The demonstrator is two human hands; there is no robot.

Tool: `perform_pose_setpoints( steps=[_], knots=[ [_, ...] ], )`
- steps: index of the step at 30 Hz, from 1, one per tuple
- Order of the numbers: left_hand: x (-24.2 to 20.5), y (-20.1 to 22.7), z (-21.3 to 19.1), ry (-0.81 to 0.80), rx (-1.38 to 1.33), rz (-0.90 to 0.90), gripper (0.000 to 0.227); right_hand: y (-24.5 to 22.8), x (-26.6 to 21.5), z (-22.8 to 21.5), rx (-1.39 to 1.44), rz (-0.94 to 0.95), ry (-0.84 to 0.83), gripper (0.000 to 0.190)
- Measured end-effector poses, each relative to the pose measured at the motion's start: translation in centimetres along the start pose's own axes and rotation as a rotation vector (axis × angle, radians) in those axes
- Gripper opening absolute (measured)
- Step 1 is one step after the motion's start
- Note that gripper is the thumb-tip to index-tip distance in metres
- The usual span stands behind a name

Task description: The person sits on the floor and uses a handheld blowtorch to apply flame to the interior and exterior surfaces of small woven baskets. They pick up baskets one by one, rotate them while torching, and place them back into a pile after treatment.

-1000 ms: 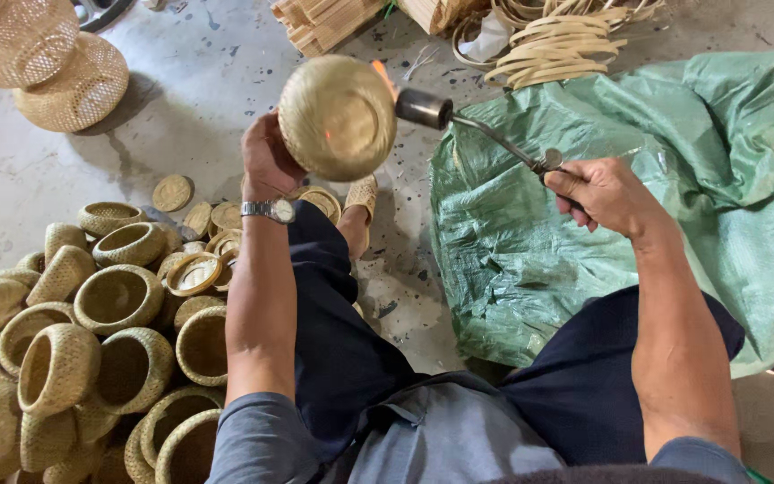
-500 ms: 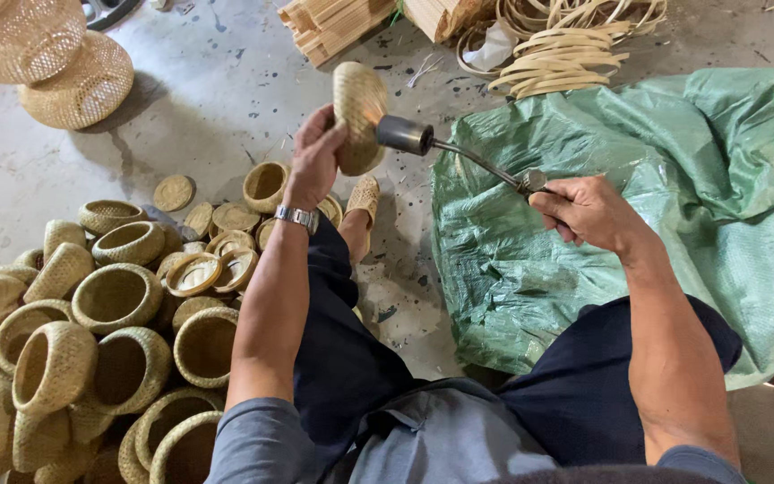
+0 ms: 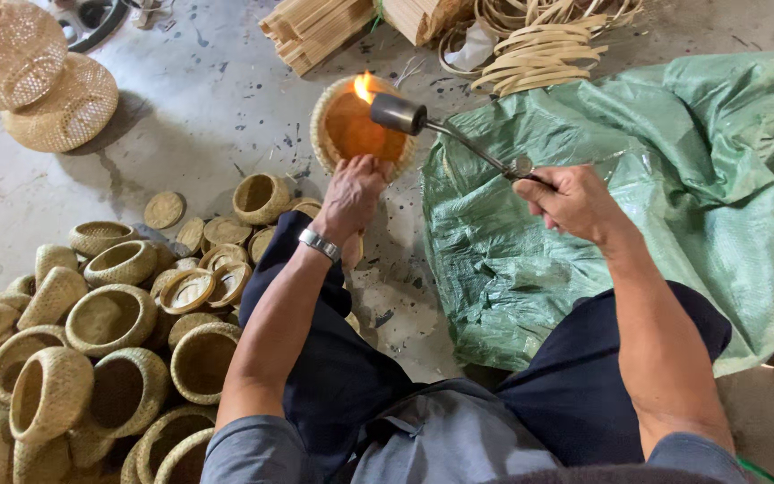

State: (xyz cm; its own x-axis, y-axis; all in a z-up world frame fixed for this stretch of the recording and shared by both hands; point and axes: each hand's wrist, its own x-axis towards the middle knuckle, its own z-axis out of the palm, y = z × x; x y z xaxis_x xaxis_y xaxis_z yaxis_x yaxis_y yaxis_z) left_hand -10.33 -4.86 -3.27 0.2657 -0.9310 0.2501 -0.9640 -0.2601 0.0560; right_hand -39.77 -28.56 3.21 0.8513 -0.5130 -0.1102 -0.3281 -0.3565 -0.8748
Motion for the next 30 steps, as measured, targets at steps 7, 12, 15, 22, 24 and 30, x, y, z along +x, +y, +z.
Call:
perform_pose_setpoints(
  steps=[7,12,15,22,24,30],
  knots=[
    [0.6,7.0,-0.8,0.060,-0.060,0.236,0.030,2.2,2.3,3.1,-0.276,-0.218,0.332,0.071],
    [0.5,12.8,-1.5,0.145,-0.301,0.350,0.041,2.0,3.0,4.5,-0.257,-0.271,0.537,0.069],
    [1.3,15.4,-1.6,0.074,-0.289,0.313,0.026,2.0,3.0,4.3,-0.203,-0.253,0.588,0.060],
    [4.8,14.9,-6.5,0.126,-0.105,0.057,0.064,2.4,1.8,1.4,-0.216,-0.203,0.442,0.052],
    [5.2,11.0,-6.5,0.594,-0.035,0.145,0.074,2.0,1.3,1.3,-0.144,-0.236,0.403,0.052],
    [4.9,4.1,-0.9,-0.525,-1.418,-0.345,0.060,0.9,1.1,1.5,-0.256,-0.288,0.349,0.052]
  ],
)
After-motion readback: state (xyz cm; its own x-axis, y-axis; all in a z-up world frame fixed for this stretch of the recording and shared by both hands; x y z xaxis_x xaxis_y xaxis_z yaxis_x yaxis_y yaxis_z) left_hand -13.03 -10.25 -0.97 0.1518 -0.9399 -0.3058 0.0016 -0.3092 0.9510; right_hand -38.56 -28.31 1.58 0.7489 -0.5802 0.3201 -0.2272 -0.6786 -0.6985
